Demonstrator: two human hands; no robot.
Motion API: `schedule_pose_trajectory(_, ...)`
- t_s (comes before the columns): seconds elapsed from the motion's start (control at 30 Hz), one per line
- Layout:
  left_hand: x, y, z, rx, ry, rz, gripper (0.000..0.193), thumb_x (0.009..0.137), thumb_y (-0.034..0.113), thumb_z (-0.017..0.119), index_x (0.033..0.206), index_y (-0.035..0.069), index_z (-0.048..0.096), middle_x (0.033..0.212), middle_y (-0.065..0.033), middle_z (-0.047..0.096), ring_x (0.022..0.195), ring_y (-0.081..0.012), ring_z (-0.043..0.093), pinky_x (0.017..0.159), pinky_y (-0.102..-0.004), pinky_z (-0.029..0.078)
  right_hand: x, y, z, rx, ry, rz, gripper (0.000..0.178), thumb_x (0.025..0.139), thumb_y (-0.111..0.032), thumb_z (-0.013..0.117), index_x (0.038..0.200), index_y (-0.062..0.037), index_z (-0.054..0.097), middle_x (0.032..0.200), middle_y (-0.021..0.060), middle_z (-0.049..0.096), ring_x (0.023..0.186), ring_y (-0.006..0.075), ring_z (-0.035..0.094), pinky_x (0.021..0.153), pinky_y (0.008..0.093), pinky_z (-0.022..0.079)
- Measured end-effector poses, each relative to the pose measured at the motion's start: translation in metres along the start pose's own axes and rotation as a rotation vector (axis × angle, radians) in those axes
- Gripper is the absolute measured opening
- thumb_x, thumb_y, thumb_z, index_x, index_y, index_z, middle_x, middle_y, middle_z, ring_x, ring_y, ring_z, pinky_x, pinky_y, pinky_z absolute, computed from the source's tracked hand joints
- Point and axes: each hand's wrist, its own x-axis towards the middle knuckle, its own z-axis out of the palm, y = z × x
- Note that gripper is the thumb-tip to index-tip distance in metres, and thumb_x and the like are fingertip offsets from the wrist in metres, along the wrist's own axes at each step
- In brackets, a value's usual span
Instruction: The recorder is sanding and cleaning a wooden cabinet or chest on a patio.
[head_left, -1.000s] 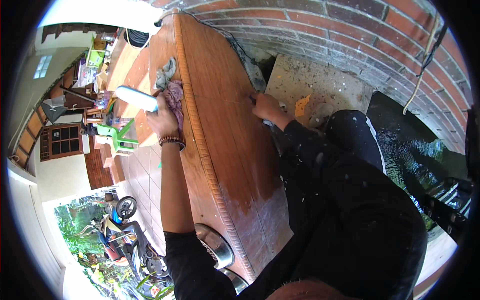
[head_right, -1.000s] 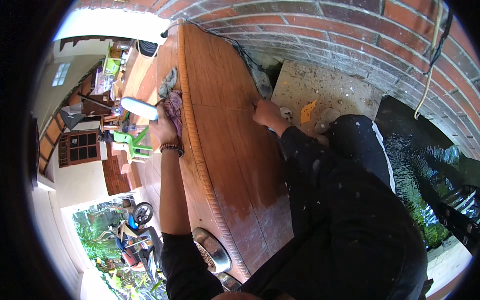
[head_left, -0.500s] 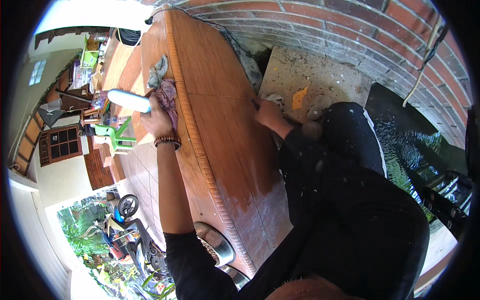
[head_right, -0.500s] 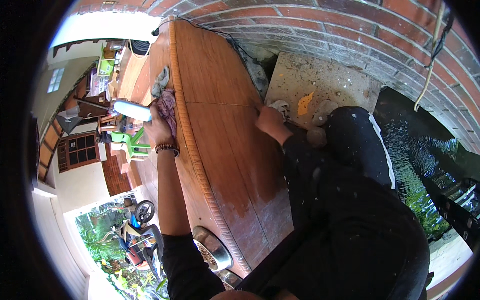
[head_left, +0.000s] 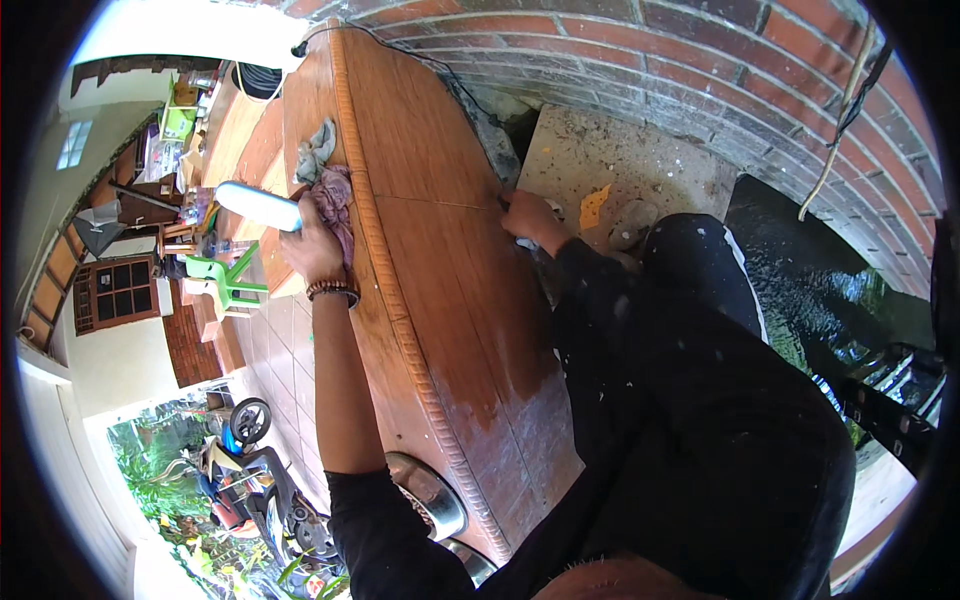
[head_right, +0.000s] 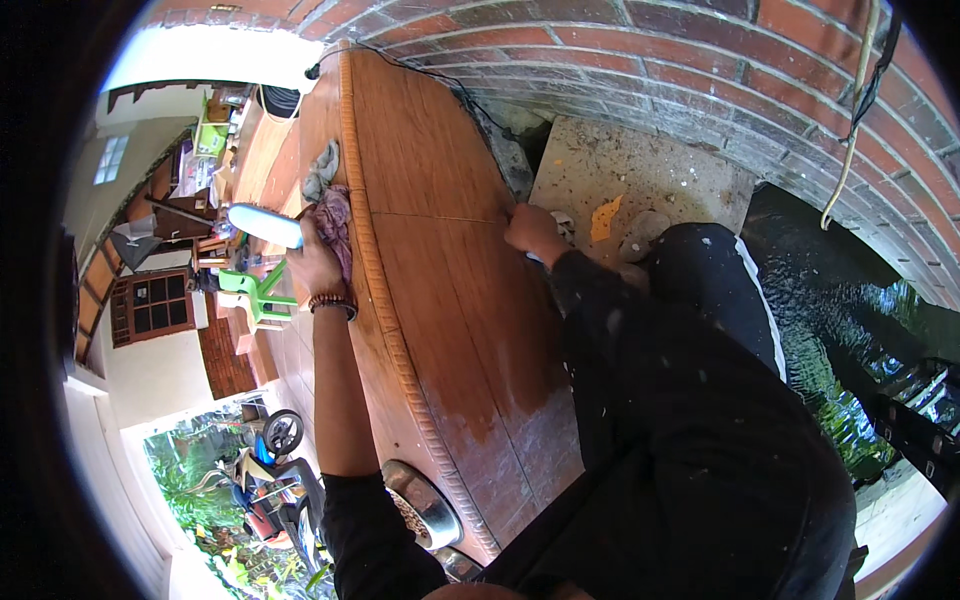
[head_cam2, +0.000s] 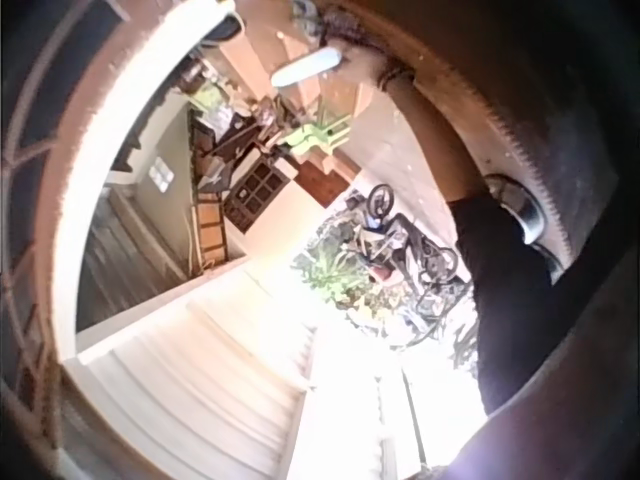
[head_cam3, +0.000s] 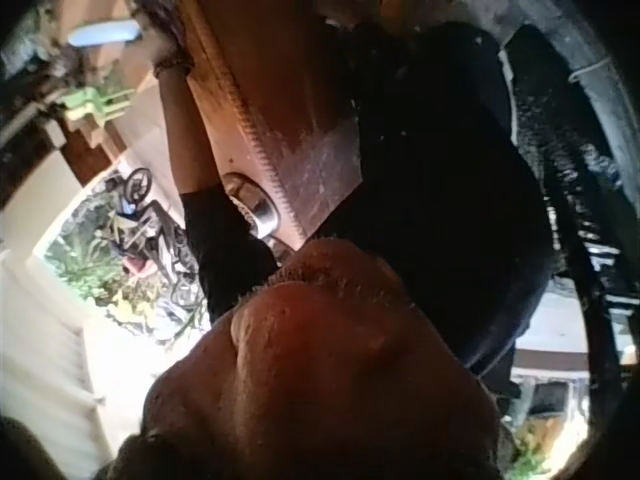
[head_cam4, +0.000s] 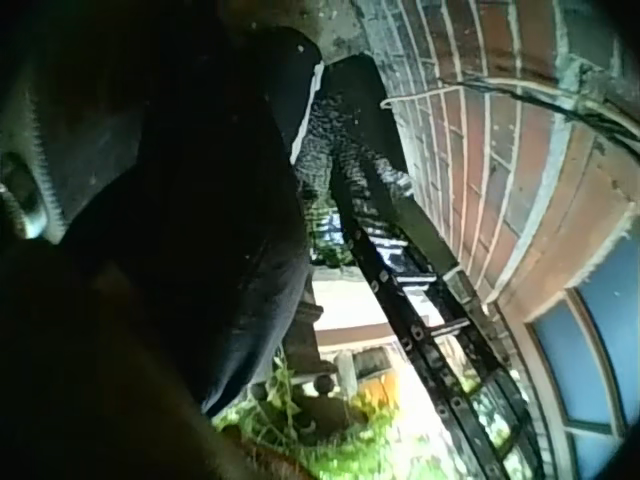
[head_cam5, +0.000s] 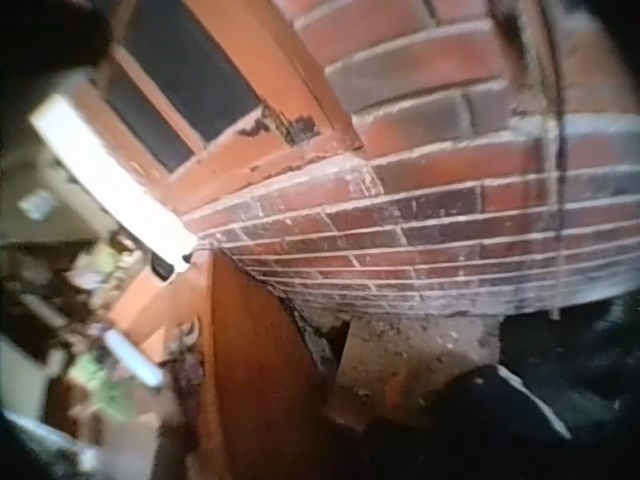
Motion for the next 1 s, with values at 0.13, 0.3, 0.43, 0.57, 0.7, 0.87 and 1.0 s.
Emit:
schedule_pose_trajectory(0.13,0.006,-0.014,-0.023,-0.228,0.003,0.100,0.057,0.091,0.047,0.061,0.098,-0.009,0.071,0.094,-0.0327,0.069,0.090,-0.0470,0.067,0.082,-0.0515,0.049,-0.027,-0.039,-0.016,0.003,-0.190,0.048,0.045,0.084,-0.022,0.062,0.127,-0.0111,0.068,0.115,0.0205,0.070,0.106,0.0403,0.067,0.092,0.0488,0.054)
schedule_pose_trajectory(0.3,0.004,0.007,0.009,-0.096,-0.023,0.039,0.055,0.092,0.046,0.059,0.100,-0.006,0.073,0.098,-0.0329,0.069,0.091,-0.0473,0.067,0.083,-0.0505,0.050,0.008,0.005,-0.022,-0.111,-0.124,0.037,0.049,0.081,-0.019,0.063,0.129,-0.0134,0.068,0.115,0.0185,0.071,0.107,0.0384,0.067,0.092,0.0485,0.054)
schedule_pose_trajectory(0.43,0.006,-0.007,-0.014,-0.055,-0.006,-0.026,0.059,0.092,0.050,0.058,0.098,-0.008,0.072,0.099,-0.0345,0.068,0.093,-0.0502,0.065,0.083,-0.0529,0.049,-0.020,-0.028,-0.032,-0.165,-0.257,-0.035,0.052,0.079,-0.019,0.066,0.130,-0.0129,0.068,0.117,0.0179,0.070,0.107,0.0376,0.067,0.092,0.0473,0.054)
schedule_pose_trajectory(0.57,0.003,0.002,-0.009,-0.013,0.004,-0.012,0.065,0.092,0.052,0.056,0.096,-0.011,0.070,0.097,-0.0370,0.066,0.093,-0.0520,0.063,0.085,-0.0553,0.046,-0.017,-0.021,-0.034,-0.099,-0.220,0.018,0.052,0.081,-0.024,0.067,0.132,-0.0124,0.067,0.117,0.0171,0.071,0.107,0.0382,0.067,0.093,0.0464,0.054)
schedule_pose_trajectory(0.7,0.002,0.010,-0.014,-0.006,-0.021,-0.082,0.066,0.092,0.052,0.055,0.095,-0.012,0.069,0.099,-0.0376,0.065,0.096,-0.0524,0.061,0.086,-0.0559,0.045,-0.028,-0.013,-0.030,-0.085,-0.224,0.010,0.052,0.083,-0.027,0.067,0.133,-0.0126,0.066,0.118,0.0164,0.071,0.108,0.0379,0.067,0.093,0.0462,0.054)
schedule_pose_trajectory(0.87,0.005,-0.011,-0.027,0.023,0.027,-0.010,0.063,0.093,0.050,0.055,0.093,-0.012,0.068,0.098,-0.0372,0.065,0.095,-0.0529,0.061,0.085,-0.0554,0.045,-0.035,-0.045,-0.030,-0.206,-0.289,-0.044,0.050,0.085,-0.028,0.065,0.133,-0.0129,0.066,0.115,0.0173,0.071,0.107,0.0367,0.067,0.092,0.0474,0.054)
schedule_pose_trajectory(1.0,-0.004,0.017,0.000,-0.014,-0.015,-0.032,0.062,0.093,0.048,0.056,0.091,-0.013,0.067,0.096,-0.0367,0.066,0.093,-0.0528,0.061,0.085,-0.0546,0.045,-0.019,0.000,-0.028,-0.218,-0.205,0.020,0.049,0.083,-0.026,0.065,0.131,-0.0130,0.067,0.114,0.0172,0.072,0.107,0.0362,0.067,0.092,0.0476,0.054)
